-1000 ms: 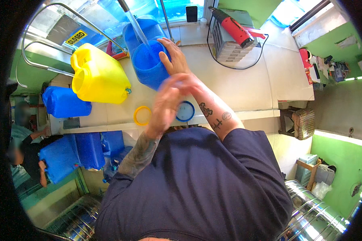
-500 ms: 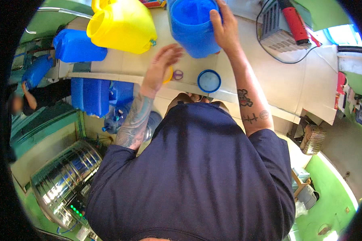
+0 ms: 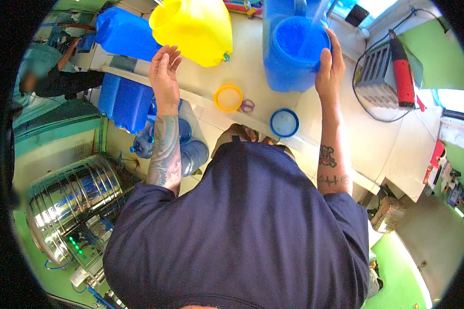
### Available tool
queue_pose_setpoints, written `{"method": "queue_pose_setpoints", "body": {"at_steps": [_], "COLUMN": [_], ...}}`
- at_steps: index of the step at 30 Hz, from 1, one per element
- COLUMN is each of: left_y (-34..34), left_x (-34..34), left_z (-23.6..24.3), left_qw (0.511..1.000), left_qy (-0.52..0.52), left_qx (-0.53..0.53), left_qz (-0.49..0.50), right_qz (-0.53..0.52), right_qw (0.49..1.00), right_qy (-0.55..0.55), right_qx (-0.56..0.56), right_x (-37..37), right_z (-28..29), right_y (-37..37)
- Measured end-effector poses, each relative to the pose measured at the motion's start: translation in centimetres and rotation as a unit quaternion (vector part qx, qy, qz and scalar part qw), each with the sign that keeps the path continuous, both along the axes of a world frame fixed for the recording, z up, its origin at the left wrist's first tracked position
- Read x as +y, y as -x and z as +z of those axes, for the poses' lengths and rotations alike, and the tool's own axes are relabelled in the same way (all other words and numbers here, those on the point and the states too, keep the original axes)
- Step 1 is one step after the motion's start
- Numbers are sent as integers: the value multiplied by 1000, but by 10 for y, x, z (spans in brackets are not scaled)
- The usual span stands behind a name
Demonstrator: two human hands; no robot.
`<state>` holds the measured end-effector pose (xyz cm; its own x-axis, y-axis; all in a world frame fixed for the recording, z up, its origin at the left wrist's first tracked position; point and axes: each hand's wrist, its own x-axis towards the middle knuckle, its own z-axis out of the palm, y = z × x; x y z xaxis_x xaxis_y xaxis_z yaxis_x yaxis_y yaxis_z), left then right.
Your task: The person fills blue and yellow plastic jerrycans with water from a tap, then seals them with lids and applies green shrink-wrap bands using a heat gun. The person handles multiple containers, pours water between them, and secures each with a band before moving to the next.
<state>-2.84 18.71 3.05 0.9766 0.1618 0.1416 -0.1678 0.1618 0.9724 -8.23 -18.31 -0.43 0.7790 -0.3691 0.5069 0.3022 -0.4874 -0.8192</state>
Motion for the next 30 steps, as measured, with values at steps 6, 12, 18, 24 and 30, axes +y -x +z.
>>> {"method": "queue_pose_setpoints", "body": {"at_steps": [6, 12, 18, 24, 30], "left_y": [-65, -159, -198, -205, -212], "left_x": [40, 66, 70, 72, 76], "left_z": [8, 2, -20, -48, -53], "left_qw": [989, 974, 940, 942, 943], "left_qy": [-79, -167, -235, -196, -184], "left_qx": [-97, -153, -220, -263, -247], "left_qz": [80, 1, -111, -68, -126], "right_qz": [6, -72, -194, -235, -265], "right_qw": [999, 994, 980, 971, 962], "right_qy": [8, 28, -4, -32, 42], "right_qx": [37, 74, 34, -16, -43], "right_x": [-1, 12, 49, 54, 52], "right_z": [7, 15, 11, -1, -3], "right_y": [4, 12, 8, 3, 2]}}
